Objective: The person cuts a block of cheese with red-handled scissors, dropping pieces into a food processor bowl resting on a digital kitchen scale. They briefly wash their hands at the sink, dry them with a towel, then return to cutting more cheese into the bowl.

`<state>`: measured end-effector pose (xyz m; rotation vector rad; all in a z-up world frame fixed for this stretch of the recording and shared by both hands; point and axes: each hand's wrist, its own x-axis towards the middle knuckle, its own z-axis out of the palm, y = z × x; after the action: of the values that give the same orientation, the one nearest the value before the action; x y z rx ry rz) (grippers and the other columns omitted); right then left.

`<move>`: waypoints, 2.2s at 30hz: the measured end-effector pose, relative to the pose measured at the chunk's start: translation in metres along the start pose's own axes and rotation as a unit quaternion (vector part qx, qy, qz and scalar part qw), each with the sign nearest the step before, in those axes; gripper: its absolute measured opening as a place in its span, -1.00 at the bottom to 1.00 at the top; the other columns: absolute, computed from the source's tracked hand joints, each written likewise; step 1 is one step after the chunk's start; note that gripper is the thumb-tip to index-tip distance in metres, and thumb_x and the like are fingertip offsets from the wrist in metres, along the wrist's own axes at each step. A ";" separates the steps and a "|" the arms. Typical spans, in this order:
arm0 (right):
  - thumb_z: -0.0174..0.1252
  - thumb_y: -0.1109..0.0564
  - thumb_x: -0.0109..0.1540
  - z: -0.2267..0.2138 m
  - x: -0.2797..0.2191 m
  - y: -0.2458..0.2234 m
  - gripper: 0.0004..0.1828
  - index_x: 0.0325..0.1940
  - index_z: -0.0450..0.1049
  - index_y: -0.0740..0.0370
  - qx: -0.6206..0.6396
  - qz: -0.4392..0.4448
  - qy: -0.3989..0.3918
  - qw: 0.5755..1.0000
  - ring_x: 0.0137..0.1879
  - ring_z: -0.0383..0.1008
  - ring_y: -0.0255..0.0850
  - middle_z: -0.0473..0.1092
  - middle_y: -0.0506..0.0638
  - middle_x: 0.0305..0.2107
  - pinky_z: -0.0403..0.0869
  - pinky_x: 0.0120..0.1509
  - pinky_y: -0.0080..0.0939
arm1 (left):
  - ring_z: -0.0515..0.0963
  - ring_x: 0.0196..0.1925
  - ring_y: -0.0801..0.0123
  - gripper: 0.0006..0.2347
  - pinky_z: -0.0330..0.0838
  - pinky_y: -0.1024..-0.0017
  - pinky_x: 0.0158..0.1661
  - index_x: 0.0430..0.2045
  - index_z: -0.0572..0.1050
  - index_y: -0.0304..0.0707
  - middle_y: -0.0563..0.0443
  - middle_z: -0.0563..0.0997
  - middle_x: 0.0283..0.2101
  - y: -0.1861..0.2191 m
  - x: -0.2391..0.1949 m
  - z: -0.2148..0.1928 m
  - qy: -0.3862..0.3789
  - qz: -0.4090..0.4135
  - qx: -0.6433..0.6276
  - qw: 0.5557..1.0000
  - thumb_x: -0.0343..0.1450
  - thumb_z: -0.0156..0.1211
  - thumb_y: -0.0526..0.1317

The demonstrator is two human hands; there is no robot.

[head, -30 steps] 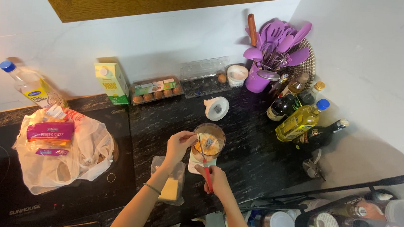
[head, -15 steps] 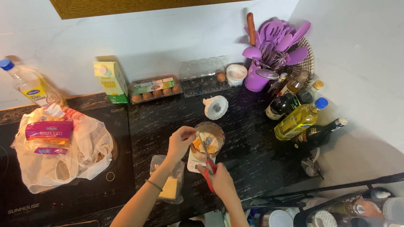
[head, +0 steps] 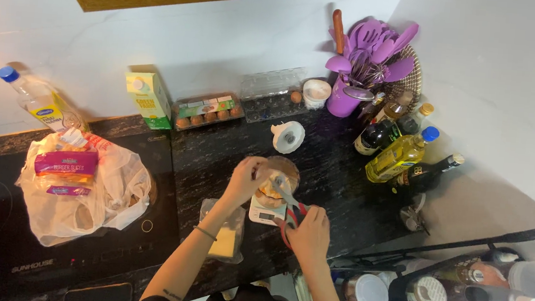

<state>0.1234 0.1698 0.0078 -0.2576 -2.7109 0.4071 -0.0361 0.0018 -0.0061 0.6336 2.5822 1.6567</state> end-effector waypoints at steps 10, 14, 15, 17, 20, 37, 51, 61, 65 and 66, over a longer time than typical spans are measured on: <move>0.48 -0.13 0.04 0.012 -0.061 0.012 -0.42 -0.13 0.38 0.28 0.291 0.215 -0.173 0.916 -0.29 0.57 -0.02 0.51 0.15 -0.41 0.51 -0.16 -0.08 | 0.62 0.00 0.07 -0.73 0.51 0.21 -0.03 -0.09 0.53 -0.28 -0.18 0.61 -0.04 -0.114 -0.037 -0.041 -0.207 -0.156 0.236 0.937 0.41 0.29 -0.16; 0.50 -0.13 0.01 0.062 -0.089 0.008 -0.36 -0.05 0.38 0.24 0.334 0.189 -0.313 0.869 -0.19 0.67 -0.10 0.60 0.05 -0.33 0.55 -0.09 -0.14 | 0.60 -0.03 0.08 -0.80 0.51 0.20 -0.05 -0.30 0.56 -0.30 -0.14 0.59 -0.13 -0.113 -0.052 -0.049 -0.339 -0.071 0.275 0.897 0.32 0.34 -0.19; 0.50 -0.13 0.01 0.075 -0.093 0.005 -0.36 -0.05 0.38 0.24 0.334 0.188 -0.315 0.868 -0.19 0.67 -0.10 0.60 0.05 -0.33 0.55 -0.09 -0.14 | 0.60 -0.03 0.08 -0.80 0.51 0.20 -0.05 -0.30 0.56 -0.30 -0.14 0.59 -0.13 -0.118 -0.054 -0.051 -0.338 -0.073 0.275 0.897 0.32 0.34 -0.19; 0.53 -0.19 0.04 0.101 -0.102 0.002 -0.29 0.02 0.35 0.25 0.284 0.172 -0.381 0.863 -0.14 0.62 0.00 0.56 0.16 -0.27 0.51 -0.01 -0.07 | 0.60 -0.11 0.09 -0.88 0.52 0.21 -0.11 -0.42 0.57 -0.34 -0.12 0.57 -0.23 -0.127 -0.057 -0.055 -0.319 0.042 0.191 0.927 0.36 0.23 -0.24; 0.60 -0.14 -0.03 0.145 -0.115 -0.006 -0.19 0.08 0.31 0.21 0.354 0.156 -0.338 0.858 -0.04 0.57 0.03 0.52 0.15 -0.14 0.48 0.01 0.00 | 0.59 -0.16 0.10 -0.91 0.52 0.23 -0.14 -0.42 0.56 -0.35 -0.10 0.56 -0.27 -0.094 -0.064 -0.066 -0.318 0.107 0.135 0.932 0.38 0.20 -0.28; 0.47 0.15 0.08 0.154 -0.094 -0.045 -0.58 -0.15 0.38 0.24 0.484 0.131 -0.240 0.831 -0.19 0.60 -0.16 0.57 0.04 -0.32 0.52 -0.05 -0.17 | 0.66 -0.20 -0.01 -0.76 0.55 0.18 -0.18 -0.22 0.60 -0.38 -0.16 0.62 -0.03 -0.067 -0.167 -0.097 -0.334 0.049 0.267 0.903 0.25 0.27 -0.36; 0.36 0.24 0.15 0.161 -0.077 -0.044 -0.73 -0.20 0.39 0.29 0.555 0.110 -0.243 0.788 -0.19 0.60 -0.22 0.57 0.04 -0.33 0.55 -0.01 -0.18 | 0.52 0.15 0.02 -0.73 0.54 0.18 0.03 -0.23 0.65 -0.18 -0.17 0.33 0.33 -0.119 -0.164 -0.124 -0.129 0.042 0.227 0.964 0.20 0.34 -0.35; 0.34 0.24 0.17 0.170 -0.050 -0.052 -0.72 -0.16 0.37 0.29 0.552 0.058 -0.283 0.782 -0.19 0.54 -0.26 0.53 0.00 -0.33 0.51 -0.01 -0.24 | 0.39 0.31 -0.08 -0.47 0.51 0.19 0.15 0.13 0.52 -0.01 -0.19 0.17 0.41 -0.103 -0.174 -0.140 -0.233 0.065 0.255 0.936 0.23 0.32 -0.43; 0.30 0.28 0.16 0.179 -0.042 -0.058 -0.69 -0.18 0.27 0.23 0.575 0.041 -0.296 0.762 -0.21 0.52 -0.27 0.51 0.01 -0.34 0.50 -0.04 -0.26 | 0.22 0.37 -0.25 -0.38 0.35 0.05 0.20 0.18 0.45 0.00 -0.30 0.03 0.43 -0.093 -0.181 -0.140 -0.239 0.021 0.231 0.943 0.16 0.49 -0.30; 0.30 0.28 0.16 0.182 -0.042 -0.057 -0.69 -0.18 0.27 0.23 0.575 0.039 -0.298 0.761 -0.21 0.52 -0.27 0.51 0.01 -0.34 0.50 -0.04 -0.26 | 0.22 0.37 -0.25 -0.38 0.35 0.05 0.20 0.18 0.45 0.00 -0.30 0.03 0.43 -0.101 -0.184 -0.135 -0.236 0.020 0.231 0.944 0.16 0.49 -0.30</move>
<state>0.0817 0.0612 -0.1498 0.1550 -2.3611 2.3429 0.0701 -0.2142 -0.0725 0.9618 2.5839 0.7522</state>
